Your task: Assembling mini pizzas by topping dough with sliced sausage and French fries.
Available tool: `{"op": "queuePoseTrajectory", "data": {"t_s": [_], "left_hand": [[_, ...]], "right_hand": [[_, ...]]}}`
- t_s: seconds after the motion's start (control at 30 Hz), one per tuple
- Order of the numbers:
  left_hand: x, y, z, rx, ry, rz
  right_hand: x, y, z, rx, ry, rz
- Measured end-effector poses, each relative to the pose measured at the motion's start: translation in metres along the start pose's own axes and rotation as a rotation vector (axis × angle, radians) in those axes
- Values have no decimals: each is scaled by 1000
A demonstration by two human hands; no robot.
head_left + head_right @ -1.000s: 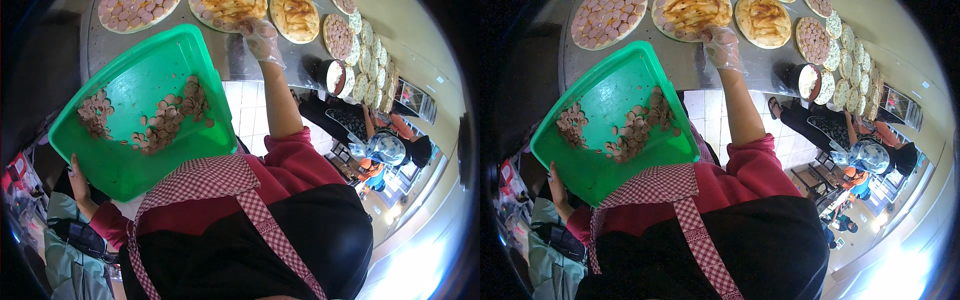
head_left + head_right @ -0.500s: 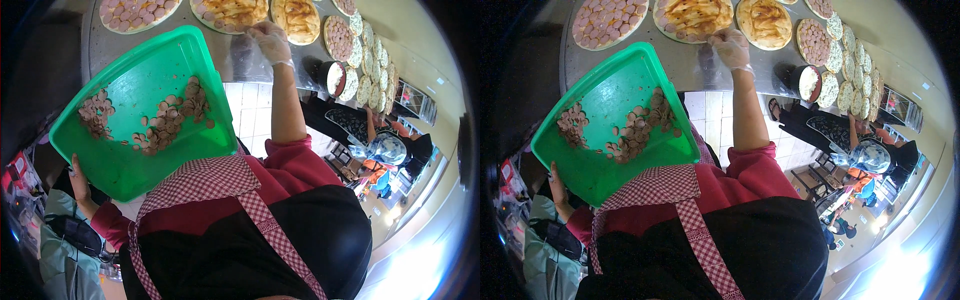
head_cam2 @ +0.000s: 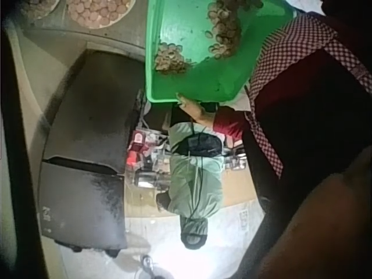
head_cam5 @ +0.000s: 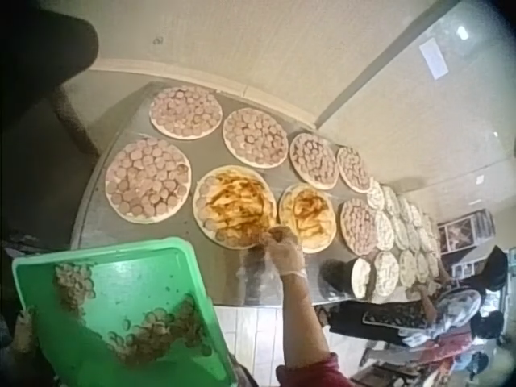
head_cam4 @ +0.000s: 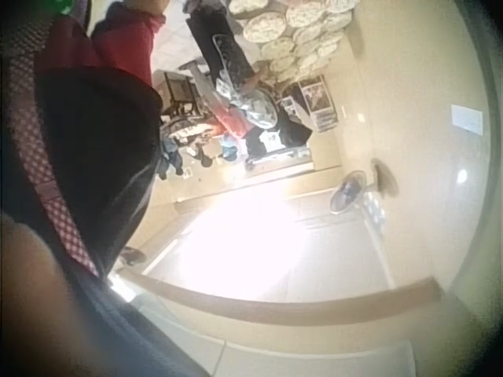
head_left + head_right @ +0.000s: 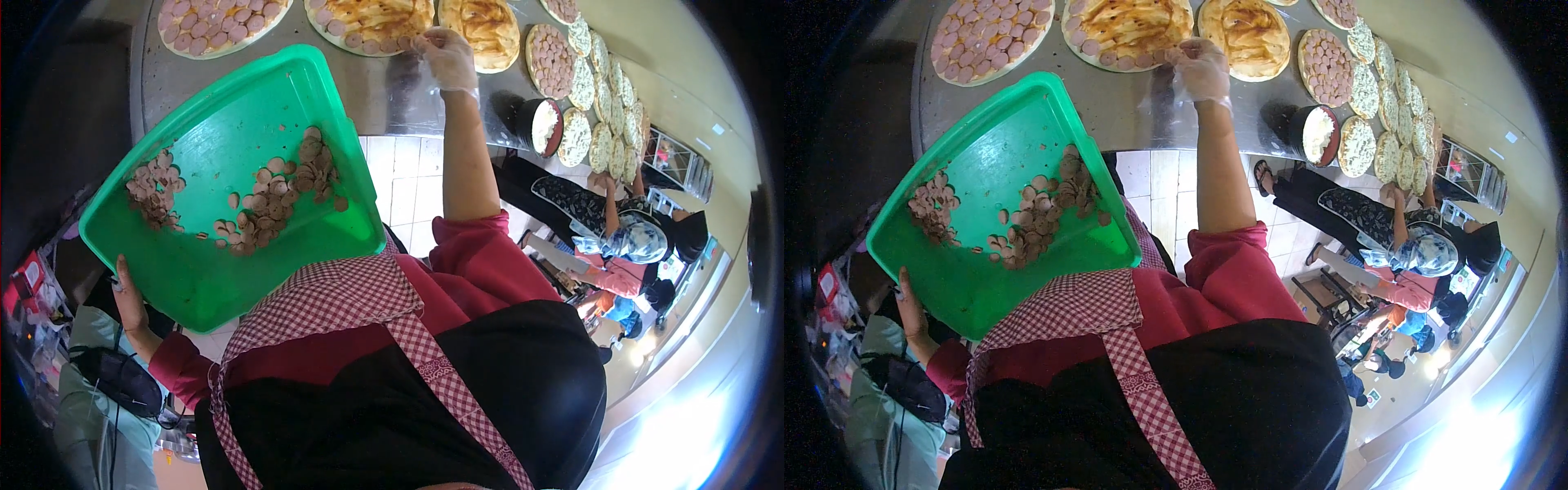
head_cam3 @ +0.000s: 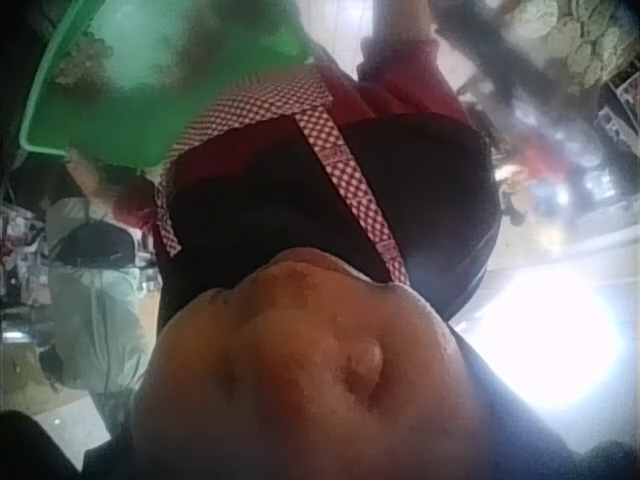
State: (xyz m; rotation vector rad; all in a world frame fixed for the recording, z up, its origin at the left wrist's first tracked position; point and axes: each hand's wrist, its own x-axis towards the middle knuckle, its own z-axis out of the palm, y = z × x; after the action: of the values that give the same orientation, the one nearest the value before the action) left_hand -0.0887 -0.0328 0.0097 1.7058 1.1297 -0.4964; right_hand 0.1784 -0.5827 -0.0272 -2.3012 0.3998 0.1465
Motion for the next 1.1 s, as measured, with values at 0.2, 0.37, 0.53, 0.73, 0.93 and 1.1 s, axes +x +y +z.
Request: {"op": "queuePoseTrajectory", "data": {"t_s": [0.2,0.37,0.53,0.73,0.93,1.1], "left_hand": [[0,-7,1,-6,37,63],[-4,2,7,8,66,59],[-5,-1,3,-5,67,28],[-2,-9,-2,51,85,88],[-7,6,8,-39,69,-22],[-5,2,3,-19,64,-10]], "right_hand": [[7,13,-12,983,-170,420],[2,18,-22,1157,-222,405],[-4,20,-9,759,54,158],[-2,12,0,114,283,-136],[7,16,10,203,424,-411],[12,31,18,-179,450,-719]]}}
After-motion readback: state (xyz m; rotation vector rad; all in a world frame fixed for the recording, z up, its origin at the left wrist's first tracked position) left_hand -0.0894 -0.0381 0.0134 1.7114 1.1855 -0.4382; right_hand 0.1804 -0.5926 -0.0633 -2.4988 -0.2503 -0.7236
